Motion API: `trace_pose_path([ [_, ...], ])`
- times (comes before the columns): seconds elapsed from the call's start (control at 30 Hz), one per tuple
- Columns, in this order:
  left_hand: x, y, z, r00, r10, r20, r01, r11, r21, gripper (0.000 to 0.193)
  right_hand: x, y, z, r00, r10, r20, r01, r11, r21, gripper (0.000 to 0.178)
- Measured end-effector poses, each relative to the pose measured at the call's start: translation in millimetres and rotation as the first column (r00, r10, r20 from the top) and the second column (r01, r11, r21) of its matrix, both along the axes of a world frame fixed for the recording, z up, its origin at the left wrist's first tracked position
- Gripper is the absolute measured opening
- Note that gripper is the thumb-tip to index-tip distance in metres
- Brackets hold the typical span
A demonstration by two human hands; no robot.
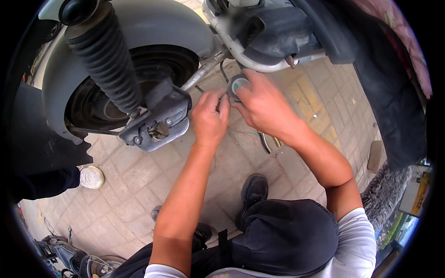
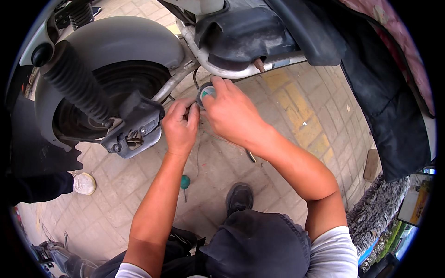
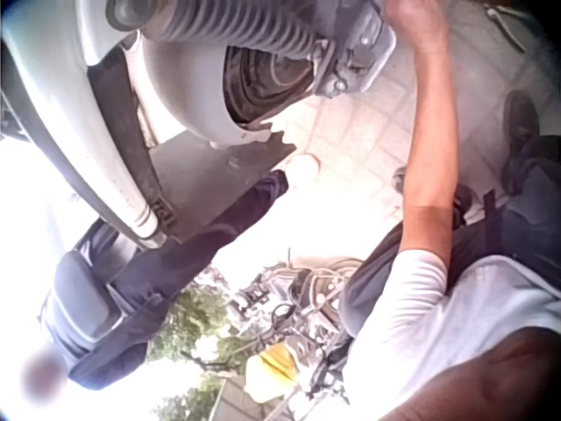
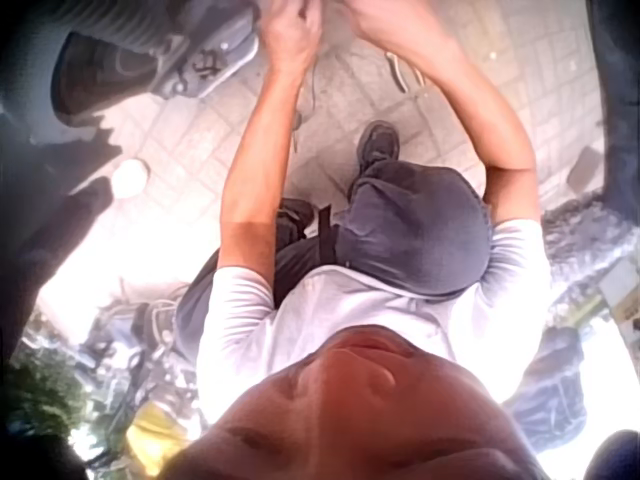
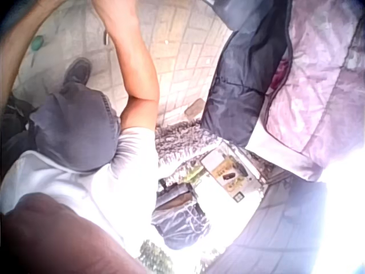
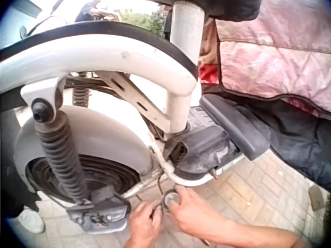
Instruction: The person repairs wiring on an electric scooter by stripping wire ends, twisting them together, and wrapping the connection with electrical tape. The person also briefly interacts with a yellow charging kiosk while bystanders stand nearby.
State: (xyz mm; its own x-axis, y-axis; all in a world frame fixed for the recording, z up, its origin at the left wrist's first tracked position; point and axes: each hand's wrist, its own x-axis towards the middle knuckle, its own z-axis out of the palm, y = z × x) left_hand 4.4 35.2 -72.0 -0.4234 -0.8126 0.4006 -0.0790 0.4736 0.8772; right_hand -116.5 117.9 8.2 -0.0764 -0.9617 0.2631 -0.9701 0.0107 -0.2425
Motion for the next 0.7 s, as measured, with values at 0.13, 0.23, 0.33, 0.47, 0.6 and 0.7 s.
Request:
trace_pose_path([
  [0.13, -7, -11, -7, 0.988, 0.049, 0.148, -0.093, 0.948, 0.305, 0.014, 31, 24, 28, 0.871, 0.378, 0.314, -0.403, 0.915, 0.016, 0.026],
  [0.23, -10, -5, 13, 0.998, 0.053, 0.019, -0.056, 0.942, 0.330, 0.015, 22, 49, 37, 0.873, 0.093, 0.479, -0.156, 0.983, 0.092, 0.025],
  [0.33, -8, 5, 11, 0.997, 0.063, 0.054, -0.077, 0.945, 0.318, 0.026, -3, 89, -34, 0.916, -0.103, 0.387, -0.118, 0.854, 0.506, 0.035],
  [0.47, -16, 16, 20, 0.996, 0.082, -0.033, -0.063, 0.921, 0.384, 0.047, -15, 163, -152, 0.959, -0.245, 0.140, 0.130, 0.823, 0.553, 0.034],
  [0.6, -18, 14, 32, 0.994, 0.066, 0.082, -0.092, 0.920, 0.380, 0.049, -6, 167, -159, 0.968, -0.251, 0.002, 0.213, 0.825, 0.523, 0.031],
  [0.7, -20, 13, 32, 0.992, 0.101, 0.069, -0.121, 0.908, 0.401, 0.047, -9, 104, -135, 0.895, -0.262, 0.362, 0.213, 0.962, 0.170, 0.032],
])
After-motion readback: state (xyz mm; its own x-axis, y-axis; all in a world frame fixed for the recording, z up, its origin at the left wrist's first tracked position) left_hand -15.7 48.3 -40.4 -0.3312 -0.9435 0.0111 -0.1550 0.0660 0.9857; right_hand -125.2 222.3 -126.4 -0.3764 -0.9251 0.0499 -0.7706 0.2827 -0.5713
